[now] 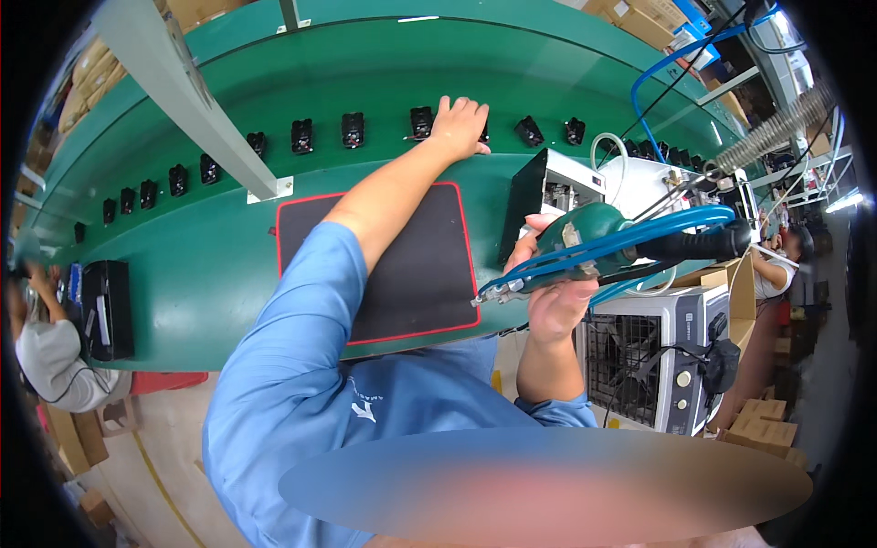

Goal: Assemble small electronic components using a specialized screw tool and testing equipment.

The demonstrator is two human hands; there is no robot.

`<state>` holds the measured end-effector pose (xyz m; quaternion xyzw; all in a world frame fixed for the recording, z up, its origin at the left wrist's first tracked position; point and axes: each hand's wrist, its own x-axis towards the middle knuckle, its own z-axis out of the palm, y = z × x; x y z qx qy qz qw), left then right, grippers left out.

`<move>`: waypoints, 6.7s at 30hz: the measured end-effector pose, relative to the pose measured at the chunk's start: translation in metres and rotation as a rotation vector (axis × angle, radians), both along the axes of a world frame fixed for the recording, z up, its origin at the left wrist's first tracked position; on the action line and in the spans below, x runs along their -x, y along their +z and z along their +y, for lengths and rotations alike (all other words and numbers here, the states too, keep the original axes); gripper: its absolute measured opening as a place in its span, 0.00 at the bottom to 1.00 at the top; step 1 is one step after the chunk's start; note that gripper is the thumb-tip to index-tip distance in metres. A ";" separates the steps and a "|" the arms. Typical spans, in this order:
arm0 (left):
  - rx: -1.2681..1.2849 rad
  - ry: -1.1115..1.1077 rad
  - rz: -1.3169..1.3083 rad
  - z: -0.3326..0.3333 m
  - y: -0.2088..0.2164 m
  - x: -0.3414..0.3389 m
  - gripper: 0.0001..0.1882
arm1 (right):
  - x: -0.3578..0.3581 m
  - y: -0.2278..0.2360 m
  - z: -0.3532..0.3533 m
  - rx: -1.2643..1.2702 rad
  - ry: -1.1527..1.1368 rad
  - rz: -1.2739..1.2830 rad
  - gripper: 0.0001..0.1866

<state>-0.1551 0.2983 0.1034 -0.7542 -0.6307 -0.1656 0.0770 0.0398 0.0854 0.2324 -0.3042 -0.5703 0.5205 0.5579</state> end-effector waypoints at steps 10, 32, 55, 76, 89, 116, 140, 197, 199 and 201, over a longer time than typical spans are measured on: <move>-0.031 -0.223 -0.490 -0.161 0.024 0.040 0.36 | -0.001 -0.013 -0.003 -0.003 0.038 0.038 0.57; -0.027 -0.068 -0.673 -0.333 -0.012 0.038 0.43 | 0.107 0.004 -0.029 -0.268 0.187 0.036 0.56; -0.060 -0.069 -0.708 -0.331 -0.014 0.039 0.43 | 0.107 0.000 -0.029 -0.230 0.185 0.059 0.57; -0.067 -0.051 -0.699 -0.331 -0.011 0.038 0.42 | 0.109 0.063 -0.031 -0.091 0.415 0.273 0.59; -0.014 -0.041 -0.763 -0.334 -0.013 0.037 0.40 | 0.126 -0.024 -0.029 -0.082 0.308 0.129 0.58; 0.168 -0.108 -0.671 -0.317 0.009 0.050 0.45 | 0.088 0.064 -0.009 -0.146 0.445 0.198 0.62; 0.135 -0.035 -0.021 0.023 0.007 -0.025 0.53 | 0.034 0.000 0.004 -0.258 0.271 -0.001 0.36; -0.087 -0.010 -0.687 -0.322 -0.017 0.036 0.42 | 0.124 0.028 -0.020 -0.374 0.306 0.120 0.44; -0.074 -0.017 -0.678 -0.320 -0.016 0.035 0.41 | 0.148 0.035 -0.040 -0.187 0.043 0.581 0.48; -0.075 -0.017 -0.675 -0.320 -0.016 0.035 0.42 | 0.121 0.012 -0.018 -0.301 0.030 0.153 0.51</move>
